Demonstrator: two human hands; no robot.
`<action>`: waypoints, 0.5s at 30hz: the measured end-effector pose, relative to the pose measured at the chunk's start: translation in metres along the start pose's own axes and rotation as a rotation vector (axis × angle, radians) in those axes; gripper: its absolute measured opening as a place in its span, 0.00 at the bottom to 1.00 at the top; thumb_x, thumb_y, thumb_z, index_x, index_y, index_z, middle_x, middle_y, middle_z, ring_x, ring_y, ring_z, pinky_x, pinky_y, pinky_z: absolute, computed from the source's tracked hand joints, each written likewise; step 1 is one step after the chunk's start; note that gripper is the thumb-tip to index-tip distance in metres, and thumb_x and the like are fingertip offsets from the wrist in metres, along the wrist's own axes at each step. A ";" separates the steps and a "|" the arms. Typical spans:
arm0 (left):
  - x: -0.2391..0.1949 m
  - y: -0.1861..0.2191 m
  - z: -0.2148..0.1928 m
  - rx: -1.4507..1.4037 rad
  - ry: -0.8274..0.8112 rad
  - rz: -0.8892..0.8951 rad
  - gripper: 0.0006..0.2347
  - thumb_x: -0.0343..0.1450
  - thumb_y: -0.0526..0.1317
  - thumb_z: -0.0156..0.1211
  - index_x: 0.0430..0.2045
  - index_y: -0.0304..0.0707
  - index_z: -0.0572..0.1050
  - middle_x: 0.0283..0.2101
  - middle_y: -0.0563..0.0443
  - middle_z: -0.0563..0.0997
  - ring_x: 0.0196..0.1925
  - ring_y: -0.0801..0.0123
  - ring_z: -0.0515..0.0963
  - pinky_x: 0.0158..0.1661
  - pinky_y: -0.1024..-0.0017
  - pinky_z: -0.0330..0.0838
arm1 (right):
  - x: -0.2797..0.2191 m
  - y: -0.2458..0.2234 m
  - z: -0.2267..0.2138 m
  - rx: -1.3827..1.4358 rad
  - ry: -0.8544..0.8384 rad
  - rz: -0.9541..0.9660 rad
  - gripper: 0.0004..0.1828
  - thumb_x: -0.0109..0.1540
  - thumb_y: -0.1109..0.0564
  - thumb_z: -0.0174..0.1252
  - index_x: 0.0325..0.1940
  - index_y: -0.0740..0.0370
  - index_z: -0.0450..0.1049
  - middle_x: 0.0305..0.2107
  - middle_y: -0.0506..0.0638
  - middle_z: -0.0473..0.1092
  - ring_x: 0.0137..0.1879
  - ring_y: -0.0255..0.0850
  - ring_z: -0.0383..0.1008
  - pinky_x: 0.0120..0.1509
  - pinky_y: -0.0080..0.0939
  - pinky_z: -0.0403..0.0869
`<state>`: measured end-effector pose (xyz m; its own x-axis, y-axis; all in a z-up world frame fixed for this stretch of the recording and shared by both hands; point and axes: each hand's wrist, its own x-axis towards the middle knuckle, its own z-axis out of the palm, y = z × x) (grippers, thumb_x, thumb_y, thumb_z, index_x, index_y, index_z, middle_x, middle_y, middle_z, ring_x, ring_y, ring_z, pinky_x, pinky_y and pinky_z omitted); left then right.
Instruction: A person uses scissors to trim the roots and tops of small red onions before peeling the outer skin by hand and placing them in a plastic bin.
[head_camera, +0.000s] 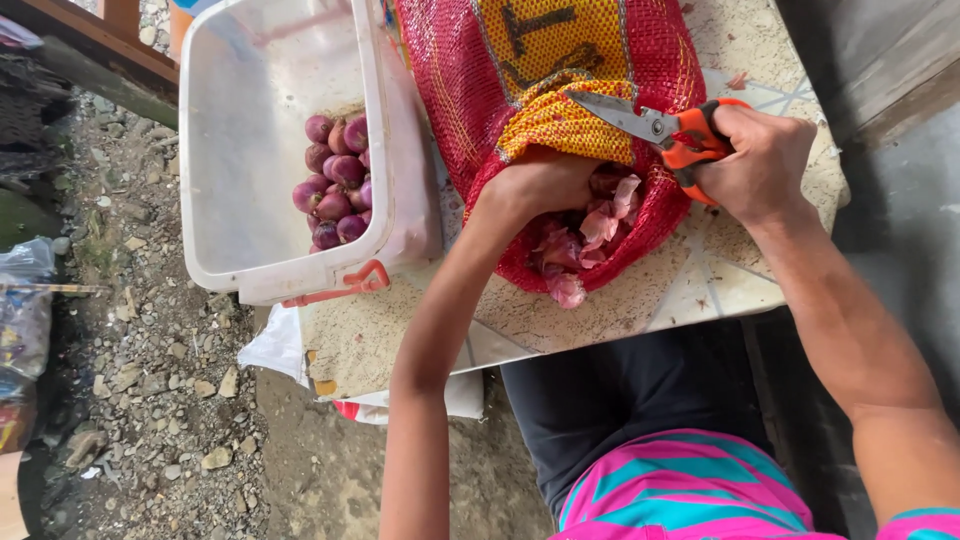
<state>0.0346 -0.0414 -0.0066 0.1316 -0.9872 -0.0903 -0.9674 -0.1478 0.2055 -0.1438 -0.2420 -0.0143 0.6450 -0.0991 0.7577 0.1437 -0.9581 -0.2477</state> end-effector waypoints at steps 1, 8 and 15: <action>-0.003 0.006 -0.011 0.001 0.002 0.000 0.24 0.68 0.37 0.48 0.63 0.46 0.68 0.68 0.43 0.70 0.67 0.47 0.68 0.67 0.57 0.56 | -0.001 0.001 0.000 0.000 0.001 -0.002 0.06 0.66 0.61 0.74 0.37 0.65 0.85 0.26 0.47 0.77 0.29 0.34 0.71 0.32 0.34 0.64; -0.028 0.024 -0.061 -0.258 -0.202 -0.198 0.32 0.61 0.44 0.64 0.64 0.51 0.68 0.66 0.45 0.72 0.64 0.47 0.69 0.62 0.61 0.62 | 0.001 -0.003 0.000 0.029 -0.012 0.002 0.10 0.65 0.59 0.79 0.36 0.65 0.84 0.32 0.48 0.81 0.35 0.36 0.78 0.33 0.35 0.69; -0.043 0.034 -0.087 -0.356 -0.294 -0.148 0.20 0.60 0.49 0.62 0.45 0.46 0.77 0.41 0.52 0.84 0.37 0.61 0.77 0.39 0.67 0.69 | 0.001 -0.004 0.000 0.013 -0.023 0.002 0.09 0.65 0.60 0.77 0.34 0.62 0.83 0.31 0.46 0.81 0.34 0.35 0.78 0.33 0.34 0.68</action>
<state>0.0146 -0.0091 0.0889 0.1464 -0.9026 -0.4047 -0.8022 -0.3478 0.4853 -0.1442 -0.2386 -0.0125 0.6626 -0.0948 0.7430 0.1516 -0.9544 -0.2570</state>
